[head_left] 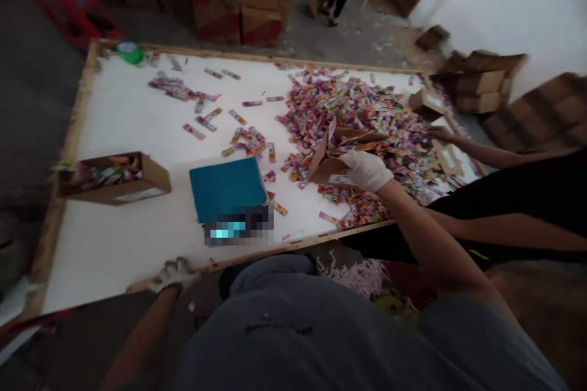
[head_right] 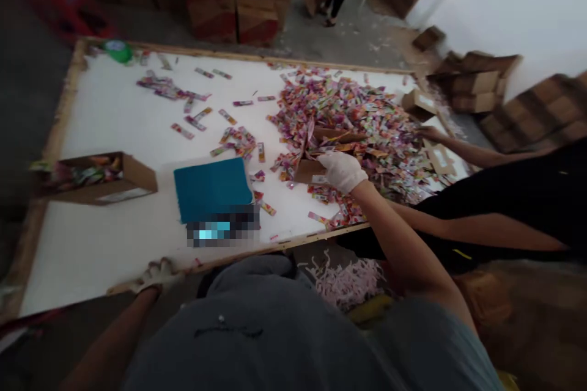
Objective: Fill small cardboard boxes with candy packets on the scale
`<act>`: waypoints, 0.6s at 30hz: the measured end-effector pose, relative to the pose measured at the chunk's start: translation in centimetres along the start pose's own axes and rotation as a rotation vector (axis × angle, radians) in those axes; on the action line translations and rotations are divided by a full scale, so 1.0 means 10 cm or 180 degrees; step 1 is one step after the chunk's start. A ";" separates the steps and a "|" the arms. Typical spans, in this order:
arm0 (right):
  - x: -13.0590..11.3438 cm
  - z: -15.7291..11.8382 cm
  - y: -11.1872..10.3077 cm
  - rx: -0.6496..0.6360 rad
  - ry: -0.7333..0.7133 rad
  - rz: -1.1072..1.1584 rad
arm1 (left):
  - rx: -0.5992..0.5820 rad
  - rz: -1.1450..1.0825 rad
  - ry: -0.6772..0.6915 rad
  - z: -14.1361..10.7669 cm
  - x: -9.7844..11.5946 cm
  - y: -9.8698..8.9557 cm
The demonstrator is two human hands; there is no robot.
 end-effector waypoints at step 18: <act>-2.85 -0.56 0.54 -0.0337 -0.1791 0.0380 | -0.0050 -0.0558 -0.0148 -0.04 -0.07 0.43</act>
Point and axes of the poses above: each hand's wrist, its own z-axis towards the middle knuckle, its own y-axis out of the palm, x = y × z, the point moved 10 cm from there along z, towards the middle knuckle, and after that the axes turned 14 degrees about y, right-handed, at the moved point
